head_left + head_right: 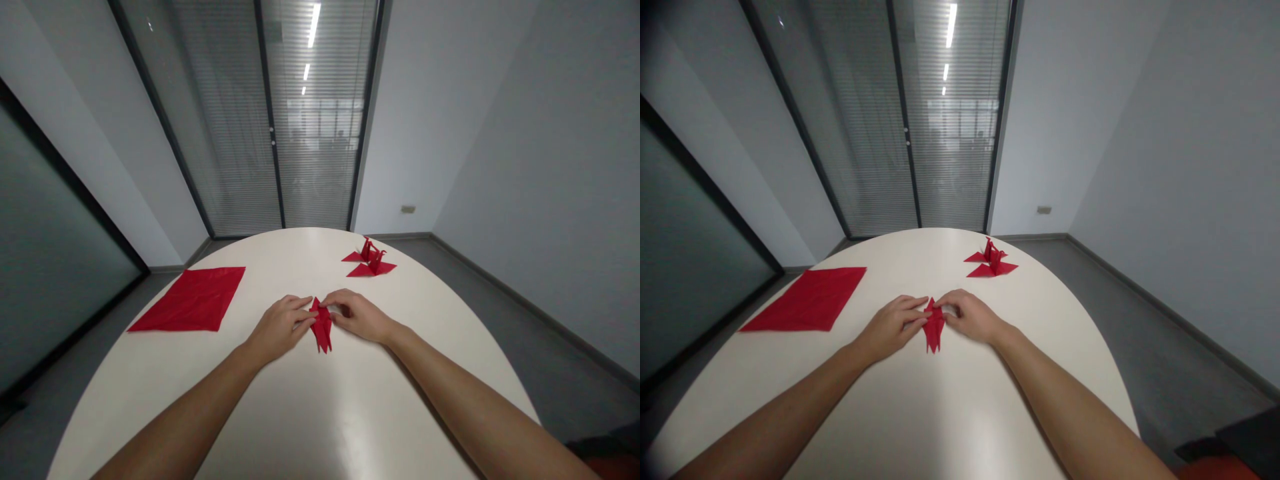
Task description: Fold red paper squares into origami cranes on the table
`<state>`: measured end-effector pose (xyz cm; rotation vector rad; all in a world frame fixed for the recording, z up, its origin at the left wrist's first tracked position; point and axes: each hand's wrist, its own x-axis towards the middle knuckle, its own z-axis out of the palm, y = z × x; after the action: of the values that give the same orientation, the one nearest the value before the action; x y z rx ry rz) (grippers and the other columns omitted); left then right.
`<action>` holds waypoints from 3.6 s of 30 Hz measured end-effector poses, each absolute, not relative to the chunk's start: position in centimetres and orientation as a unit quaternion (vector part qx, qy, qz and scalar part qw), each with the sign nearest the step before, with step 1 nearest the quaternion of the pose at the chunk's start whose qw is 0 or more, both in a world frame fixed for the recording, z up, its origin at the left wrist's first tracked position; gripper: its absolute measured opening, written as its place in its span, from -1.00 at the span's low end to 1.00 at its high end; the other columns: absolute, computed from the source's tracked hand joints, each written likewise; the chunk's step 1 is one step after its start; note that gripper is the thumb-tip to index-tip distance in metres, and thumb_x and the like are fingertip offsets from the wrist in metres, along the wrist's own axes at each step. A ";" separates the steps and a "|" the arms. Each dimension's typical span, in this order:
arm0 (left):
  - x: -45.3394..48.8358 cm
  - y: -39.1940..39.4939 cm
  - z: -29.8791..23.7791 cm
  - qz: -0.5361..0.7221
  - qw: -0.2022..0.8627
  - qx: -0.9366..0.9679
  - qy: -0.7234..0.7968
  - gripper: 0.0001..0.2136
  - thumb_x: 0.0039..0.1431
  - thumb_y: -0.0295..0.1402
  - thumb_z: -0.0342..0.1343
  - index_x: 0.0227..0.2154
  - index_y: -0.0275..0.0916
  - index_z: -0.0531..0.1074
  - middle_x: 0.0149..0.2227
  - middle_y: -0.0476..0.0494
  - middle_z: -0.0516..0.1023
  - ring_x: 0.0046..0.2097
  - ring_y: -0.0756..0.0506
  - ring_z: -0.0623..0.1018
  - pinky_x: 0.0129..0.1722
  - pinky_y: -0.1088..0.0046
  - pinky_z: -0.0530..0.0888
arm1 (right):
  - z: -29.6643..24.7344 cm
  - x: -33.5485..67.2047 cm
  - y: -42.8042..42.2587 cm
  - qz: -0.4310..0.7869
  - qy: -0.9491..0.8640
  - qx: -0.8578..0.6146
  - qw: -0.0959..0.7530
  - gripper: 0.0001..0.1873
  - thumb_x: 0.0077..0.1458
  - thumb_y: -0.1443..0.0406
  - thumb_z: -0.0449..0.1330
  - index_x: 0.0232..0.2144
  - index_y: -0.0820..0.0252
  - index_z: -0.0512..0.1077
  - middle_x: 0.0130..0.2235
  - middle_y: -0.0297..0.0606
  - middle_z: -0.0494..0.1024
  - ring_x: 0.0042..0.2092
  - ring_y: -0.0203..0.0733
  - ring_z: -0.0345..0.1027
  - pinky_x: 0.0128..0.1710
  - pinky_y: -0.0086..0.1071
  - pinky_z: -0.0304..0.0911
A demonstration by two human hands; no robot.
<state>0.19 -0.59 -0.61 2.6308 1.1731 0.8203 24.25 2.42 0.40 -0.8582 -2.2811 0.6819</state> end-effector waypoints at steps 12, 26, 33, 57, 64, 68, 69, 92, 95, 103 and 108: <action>0.5 0.0 -1.6 0.337 0.141 0.814 0.451 -0.72 0.20 -0.32 0.23 -0.02 -0.15 0.46 -0.05 -0.14 0.58 0.00 -0.19 0.53 0.04 0.19 0.45 | 1.2 23.8 1.7 0.194 -0.873 -0.338 0.292 -0.68 0.15 0.22 0.27 -0.05 0.18 0.52 -0.13 -0.13 0.60 -0.05 0.00 0.43 0.03 -0.12 0.29; 1.7 -0.5 -0.6 0.447 0.265 0.740 0.427 -0.68 0.16 -0.52 0.17 -0.03 -0.19 0.39 -0.10 -0.13 0.54 -0.17 -0.07 0.58 -0.06 0.30 0.53 | 1.4 23.1 1.3 0.289 -0.824 -0.381 0.302 -0.88 0.16 0.24 0.25 -0.27 0.18 0.50 -0.30 -0.29 0.54 -0.31 -0.21 0.35 -0.26 -0.34 0.26; 1.8 -1.4 0.7 0.493 0.161 0.753 0.405 -0.74 0.24 -0.43 0.16 -0.01 -0.16 0.43 -0.13 -0.11 0.59 -0.12 -0.09 0.58 -0.03 0.30 0.51 | 2.0 23.1 0.9 0.276 -0.799 -0.355 0.400 -0.88 0.19 0.26 0.26 -0.21 0.12 0.50 -0.19 -0.24 0.58 -0.14 -0.14 0.44 -0.10 -0.26 0.30; 1.4 -1.5 0.2 0.310 0.093 0.849 0.418 -0.75 0.10 -0.58 0.08 -0.27 -0.16 0.58 -0.20 -0.07 0.62 -0.12 -0.14 0.55 -0.02 0.24 0.47 | 1.6 23.9 1.6 0.173 -0.892 -0.299 0.293 -0.81 0.14 0.45 0.19 -0.27 0.11 0.55 -0.26 -0.26 0.60 -0.07 -0.09 0.38 -0.02 -0.22 0.30; 1.4 -1.7 0.6 0.296 0.096 0.857 0.412 -0.83 0.20 -0.50 0.09 -0.30 -0.17 0.57 -0.20 -0.09 0.62 -0.12 -0.15 0.54 -0.04 0.26 0.45 | 0.3 23.9 2.0 0.191 -0.830 -0.405 0.333 -0.64 0.10 0.30 0.30 -0.02 0.19 0.47 -0.10 -0.12 0.57 -0.04 0.00 0.40 -0.03 -0.16 0.31; 1.5 -1.5 0.6 0.302 0.111 0.849 0.420 -0.84 0.25 -0.45 0.08 -0.32 -0.16 0.57 -0.19 -0.09 0.60 -0.12 -0.13 0.53 -0.05 0.30 0.44 | -0.1 23.8 2.3 0.233 -0.812 -0.408 0.345 -0.59 0.11 0.30 0.30 0.03 0.14 0.43 -0.08 -0.17 0.58 -0.03 -0.05 0.40 -0.01 -0.18 0.29; 1.5 -1.4 0.6 0.303 0.113 0.847 0.422 -0.84 0.25 -0.44 0.08 -0.33 -0.16 0.57 -0.20 -0.09 0.59 -0.12 -0.13 0.53 -0.06 0.30 0.43 | -0.2 23.7 2.4 0.242 -0.808 -0.409 0.348 -0.58 0.11 0.31 0.30 0.04 0.13 0.42 -0.10 -0.18 0.59 -0.05 -0.06 0.41 -0.02 -0.19 0.28; 1.5 -0.3 -0.5 0.322 0.138 0.794 0.496 -0.89 0.23 -0.42 0.13 -0.26 -0.16 0.55 -0.24 -0.08 0.63 -0.14 -0.15 0.52 -0.10 0.30 0.43 | 0.8 23.4 2.0 0.235 -0.842 -0.379 0.305 -0.88 0.15 0.37 0.25 -0.26 0.16 0.59 -0.30 -0.26 0.60 -0.30 -0.20 0.37 -0.28 -0.37 0.23; 1.3 -0.3 -0.5 0.329 0.144 0.797 0.486 -0.87 0.21 -0.46 0.12 -0.29 -0.15 0.55 -0.23 -0.07 0.63 -0.13 -0.15 0.53 -0.10 0.30 0.43 | 0.8 23.6 2.0 0.228 -0.849 -0.366 0.305 -0.84 0.14 0.40 0.24 -0.25 0.13 0.59 -0.27 -0.26 0.61 -0.26 -0.18 0.41 -0.24 -0.36 0.27; 0.8 -0.4 -0.3 0.334 0.175 0.805 0.458 -0.81 0.10 -0.56 0.10 -0.33 -0.14 0.53 -0.25 -0.04 0.62 -0.14 -0.13 0.55 -0.07 0.31 0.46 | 1.4 24.1 1.9 0.188 -0.887 -0.312 0.284 -0.75 0.10 0.45 0.20 -0.24 0.06 0.59 -0.22 -0.26 0.63 -0.08 -0.09 0.45 -0.02 -0.24 0.32; 1.0 -0.7 -0.2 0.335 0.144 0.819 0.444 -0.78 0.03 -0.62 0.05 -0.40 -0.16 0.48 -0.21 -0.06 0.59 -0.10 -0.12 0.53 -0.03 0.31 0.45 | 1.8 24.1 1.7 0.171 -0.905 -0.287 0.264 -0.73 0.07 0.48 0.18 -0.25 0.09 0.58 -0.24 -0.26 0.63 -0.09 -0.09 0.44 0.00 -0.22 0.30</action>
<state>1.02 -0.66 -0.20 2.3591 1.2794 0.9643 24.05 1.68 1.82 -0.7767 -2.4446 0.4627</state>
